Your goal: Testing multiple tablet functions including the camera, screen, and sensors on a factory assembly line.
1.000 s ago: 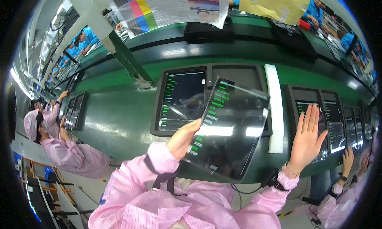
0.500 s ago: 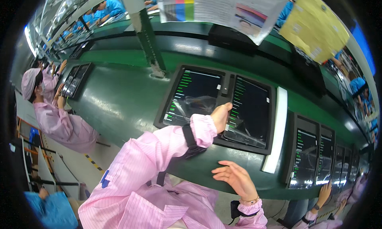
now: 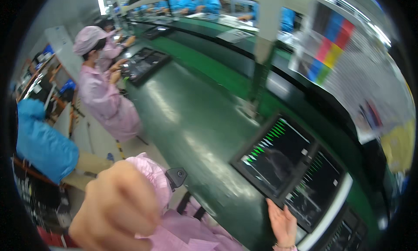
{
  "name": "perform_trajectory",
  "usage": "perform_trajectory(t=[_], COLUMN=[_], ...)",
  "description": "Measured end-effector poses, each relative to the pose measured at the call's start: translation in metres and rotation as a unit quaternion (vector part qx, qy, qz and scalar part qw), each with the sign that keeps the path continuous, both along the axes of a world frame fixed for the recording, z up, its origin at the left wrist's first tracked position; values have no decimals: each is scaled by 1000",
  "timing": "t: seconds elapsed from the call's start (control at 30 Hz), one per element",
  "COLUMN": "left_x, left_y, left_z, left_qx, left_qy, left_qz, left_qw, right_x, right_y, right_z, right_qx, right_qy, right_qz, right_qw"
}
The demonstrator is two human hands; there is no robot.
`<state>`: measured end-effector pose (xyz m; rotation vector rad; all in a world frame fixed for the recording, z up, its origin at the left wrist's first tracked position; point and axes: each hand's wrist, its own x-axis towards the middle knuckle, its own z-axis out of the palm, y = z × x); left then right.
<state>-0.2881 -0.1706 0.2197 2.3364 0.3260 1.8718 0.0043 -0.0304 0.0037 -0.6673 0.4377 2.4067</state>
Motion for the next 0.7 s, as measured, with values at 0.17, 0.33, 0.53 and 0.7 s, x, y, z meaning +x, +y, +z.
perform_trajectory(t=[0.17,0.33,0.53,0.7], left_x=[-15,-4,6,-10], left_y=[-38,-28,-35,10], left_z=[11,9,30,19], left_qx=[64,220,69,392], left_qy=[41,15,41,-7], left_qz=[322,484,536,415], left_qw=[944,847,840,821], right_x=[-6,-8,-30,-45], right_y=[54,135,192,189], right_z=[-13,-28,-34,-31], right_qx=[91,207,228,231], right_qy=[-52,-94,-67,-36], right_qz=[7,-17,-66,-57], right_qw=[994,974,969,971])
